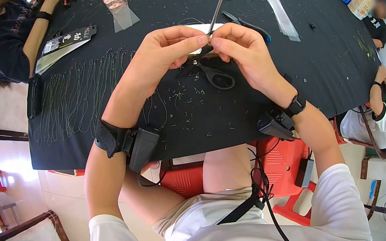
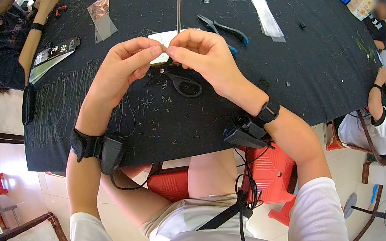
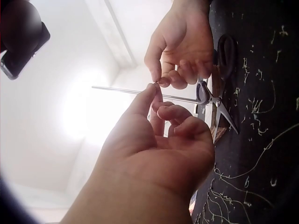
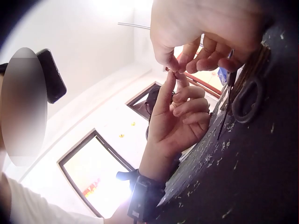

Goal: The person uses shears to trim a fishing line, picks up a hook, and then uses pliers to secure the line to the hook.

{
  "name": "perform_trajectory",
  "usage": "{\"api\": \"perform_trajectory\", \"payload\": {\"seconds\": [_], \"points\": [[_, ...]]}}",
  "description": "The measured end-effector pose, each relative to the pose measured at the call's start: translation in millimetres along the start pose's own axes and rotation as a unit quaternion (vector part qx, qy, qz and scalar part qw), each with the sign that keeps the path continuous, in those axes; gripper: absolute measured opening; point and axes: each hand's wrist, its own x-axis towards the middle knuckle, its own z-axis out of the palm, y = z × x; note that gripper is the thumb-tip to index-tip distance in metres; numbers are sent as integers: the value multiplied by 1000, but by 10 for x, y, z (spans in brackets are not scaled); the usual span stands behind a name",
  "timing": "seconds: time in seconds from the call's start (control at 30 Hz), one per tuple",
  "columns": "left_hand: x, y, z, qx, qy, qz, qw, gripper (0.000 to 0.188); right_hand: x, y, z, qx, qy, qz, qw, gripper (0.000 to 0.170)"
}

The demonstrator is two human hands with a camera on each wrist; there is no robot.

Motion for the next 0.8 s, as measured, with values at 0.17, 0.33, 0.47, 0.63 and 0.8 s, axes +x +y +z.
{"api": "perform_trajectory", "payload": {"seconds": [0.17, 0.33, 0.47, 0.63, 0.8], "points": [[0, 0, -7, 6, 1, 3, 1000, 23, 1, 11, -8, 0, 2, -1, 1000, 13], [-2, 6, 1, 4, 3, 1, 1000, 23, -2, 3, -12, 4, 1, 10, 1000, 14], [-8, 8, -3, -4, 12, 0, 1000, 23, -4, 1, -9, -2, 2, 12, 1000, 14], [7, -4, -13, 2, 18, -3, 1000, 23, 2, 0, -7, -5, 8, 18, 1000, 15], [4, -2, -24, 7, 6, -5, 1000, 21, 2, 3, -13, -5, 15, 21, 1000, 15]]}}
